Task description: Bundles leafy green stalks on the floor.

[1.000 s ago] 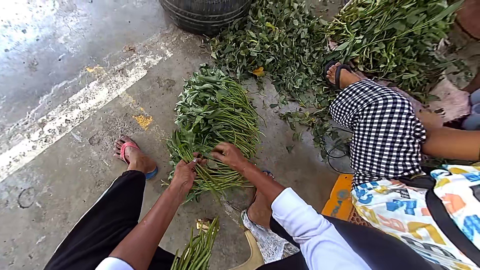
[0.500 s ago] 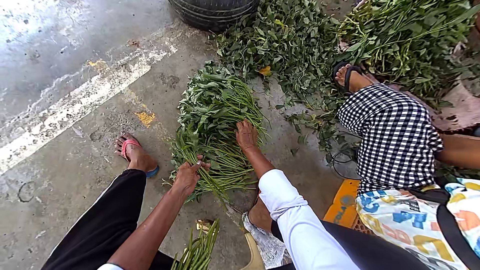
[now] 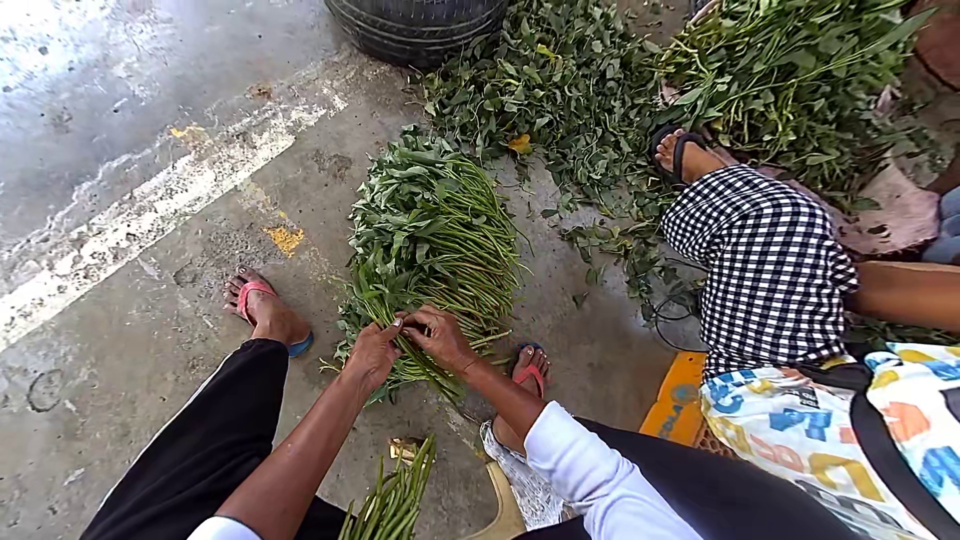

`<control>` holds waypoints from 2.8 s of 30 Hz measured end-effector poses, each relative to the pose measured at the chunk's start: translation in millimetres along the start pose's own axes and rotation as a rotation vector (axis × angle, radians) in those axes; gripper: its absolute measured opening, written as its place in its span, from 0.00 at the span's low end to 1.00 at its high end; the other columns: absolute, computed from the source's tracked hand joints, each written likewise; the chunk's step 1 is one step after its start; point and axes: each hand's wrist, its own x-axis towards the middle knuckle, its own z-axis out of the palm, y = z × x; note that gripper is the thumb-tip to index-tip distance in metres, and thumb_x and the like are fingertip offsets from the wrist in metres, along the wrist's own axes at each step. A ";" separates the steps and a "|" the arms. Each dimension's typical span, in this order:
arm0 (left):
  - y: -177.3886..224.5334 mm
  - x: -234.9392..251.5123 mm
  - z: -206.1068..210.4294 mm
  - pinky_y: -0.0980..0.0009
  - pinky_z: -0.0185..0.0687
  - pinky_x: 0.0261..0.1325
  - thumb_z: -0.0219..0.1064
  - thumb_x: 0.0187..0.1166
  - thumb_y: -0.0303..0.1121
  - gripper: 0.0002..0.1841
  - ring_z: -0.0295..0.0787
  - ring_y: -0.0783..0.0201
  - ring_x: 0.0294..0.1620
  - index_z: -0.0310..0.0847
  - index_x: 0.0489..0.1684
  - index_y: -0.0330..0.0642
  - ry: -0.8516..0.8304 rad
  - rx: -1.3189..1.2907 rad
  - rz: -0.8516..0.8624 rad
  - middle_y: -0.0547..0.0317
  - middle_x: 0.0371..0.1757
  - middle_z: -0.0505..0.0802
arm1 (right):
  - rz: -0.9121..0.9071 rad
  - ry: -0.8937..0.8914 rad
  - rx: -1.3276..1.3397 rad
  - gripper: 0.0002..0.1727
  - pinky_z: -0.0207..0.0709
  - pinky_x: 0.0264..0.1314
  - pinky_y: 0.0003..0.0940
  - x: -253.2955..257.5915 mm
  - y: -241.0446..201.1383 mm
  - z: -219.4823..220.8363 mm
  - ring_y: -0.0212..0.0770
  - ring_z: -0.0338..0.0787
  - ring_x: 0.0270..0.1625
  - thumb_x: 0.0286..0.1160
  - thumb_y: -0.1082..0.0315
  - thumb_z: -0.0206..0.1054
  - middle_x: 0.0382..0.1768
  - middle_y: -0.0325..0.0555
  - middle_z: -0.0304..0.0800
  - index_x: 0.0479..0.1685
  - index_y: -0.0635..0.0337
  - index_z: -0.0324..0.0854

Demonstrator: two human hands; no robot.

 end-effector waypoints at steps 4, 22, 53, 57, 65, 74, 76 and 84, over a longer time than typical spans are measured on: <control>6.3 0.6 -2.2 0.61 0.91 0.52 0.50 0.93 0.26 0.10 0.96 0.54 0.47 0.72 0.60 0.30 0.040 -0.041 0.026 0.43 0.45 0.94 | -0.101 0.098 -0.224 0.10 0.82 0.68 0.49 26.6 16.0 -33.7 0.53 0.90 0.60 0.80 0.69 0.68 0.52 0.56 0.92 0.50 0.63 0.93; 24.5 2.3 -3.9 0.59 0.92 0.50 0.51 0.90 0.21 0.09 0.94 0.54 0.40 0.70 0.62 0.33 0.089 -0.138 0.056 0.47 0.40 0.90 | 0.146 0.147 -0.791 0.16 0.73 0.63 0.69 62.8 28.2 -66.3 0.67 0.85 0.65 0.72 0.71 0.71 0.59 0.67 0.86 0.56 0.69 0.85; 11.8 -2.9 -1.6 0.56 0.94 0.49 0.53 0.91 0.24 0.10 0.95 0.54 0.37 0.73 0.62 0.29 -0.019 -0.077 -0.014 0.47 0.37 0.91 | 0.373 0.107 -0.604 0.28 0.64 0.81 0.69 112.3 95.8 -143.9 0.68 0.69 0.85 0.85 0.69 0.62 0.81 0.67 0.73 0.85 0.64 0.69; 11.7 -2.9 -2.7 0.57 0.94 0.48 0.54 0.90 0.23 0.09 0.94 0.54 0.35 0.73 0.59 0.30 0.006 -0.071 -0.015 0.48 0.35 0.91 | 0.345 0.141 -0.722 0.19 0.67 0.74 0.70 105.0 94.2 -133.2 0.68 0.78 0.76 0.78 0.74 0.66 0.69 0.69 0.81 0.67 0.67 0.84; 11.5 -5.4 -1.3 0.57 0.94 0.48 0.58 0.85 0.19 0.13 0.94 0.53 0.35 0.72 0.64 0.28 0.014 -0.099 0.018 0.46 0.36 0.89 | 0.182 0.326 -0.703 0.13 0.73 0.68 0.65 41.7 44.9 -116.2 0.63 0.88 0.62 0.78 0.70 0.69 0.55 0.63 0.90 0.55 0.65 0.91; 7.8 -11.9 3.1 0.57 0.91 0.51 0.57 0.87 0.20 0.08 0.94 0.53 0.43 0.74 0.58 0.31 -0.016 -0.096 0.048 0.45 0.44 0.92 | 0.338 0.291 -0.111 0.15 0.89 0.53 0.55 -7.8 -12.7 -20.9 0.55 0.94 0.44 0.76 0.69 0.74 0.51 0.61 0.90 0.57 0.69 0.84; 6.3 -9.0 -1.1 0.57 0.89 0.55 0.64 0.83 0.22 0.14 0.91 0.55 0.47 0.73 0.64 0.34 -0.010 -0.044 0.060 0.46 0.49 0.91 | 0.283 0.268 -0.155 0.15 0.84 0.62 0.56 -17.1 -18.2 8.1 0.57 0.92 0.54 0.74 0.71 0.74 0.54 0.62 0.91 0.56 0.71 0.85; 6.6 -12.1 -8.9 0.52 0.80 0.66 0.77 0.74 0.29 0.31 0.83 0.52 0.64 0.67 0.77 0.36 0.099 0.162 0.039 0.41 0.67 0.84 | 0.108 0.156 -0.129 0.15 0.84 0.61 0.51 -39.6 -11.9 31.4 0.57 0.91 0.53 0.70 0.75 0.74 0.54 0.65 0.89 0.55 0.72 0.85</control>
